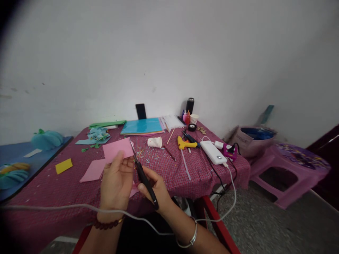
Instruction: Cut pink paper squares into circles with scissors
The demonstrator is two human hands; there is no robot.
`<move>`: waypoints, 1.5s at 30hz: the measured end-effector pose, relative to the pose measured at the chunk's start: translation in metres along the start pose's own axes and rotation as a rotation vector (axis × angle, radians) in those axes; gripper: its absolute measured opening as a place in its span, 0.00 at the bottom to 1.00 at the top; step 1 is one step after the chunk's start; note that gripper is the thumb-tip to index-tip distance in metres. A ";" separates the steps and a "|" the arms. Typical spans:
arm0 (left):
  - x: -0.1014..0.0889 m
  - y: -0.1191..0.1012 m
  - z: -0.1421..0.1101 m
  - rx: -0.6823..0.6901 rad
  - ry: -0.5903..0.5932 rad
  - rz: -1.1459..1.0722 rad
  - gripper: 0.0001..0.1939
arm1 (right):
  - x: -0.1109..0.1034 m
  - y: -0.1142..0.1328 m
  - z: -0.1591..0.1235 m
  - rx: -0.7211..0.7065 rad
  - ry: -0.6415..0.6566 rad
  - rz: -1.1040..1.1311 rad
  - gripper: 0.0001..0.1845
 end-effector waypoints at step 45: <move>-0.006 0.007 -0.007 -0.041 0.065 0.180 0.10 | -0.007 0.020 -0.007 0.053 0.105 -0.016 0.37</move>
Point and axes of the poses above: each hand's wrist, its own z-axis towards the middle knuckle, its own x-axis out of the palm, y = z × x, the point moved 8 cm from there along z, towards the middle knuckle, and after that the axes turned 7 degrees about x, right-handed, at the moved point
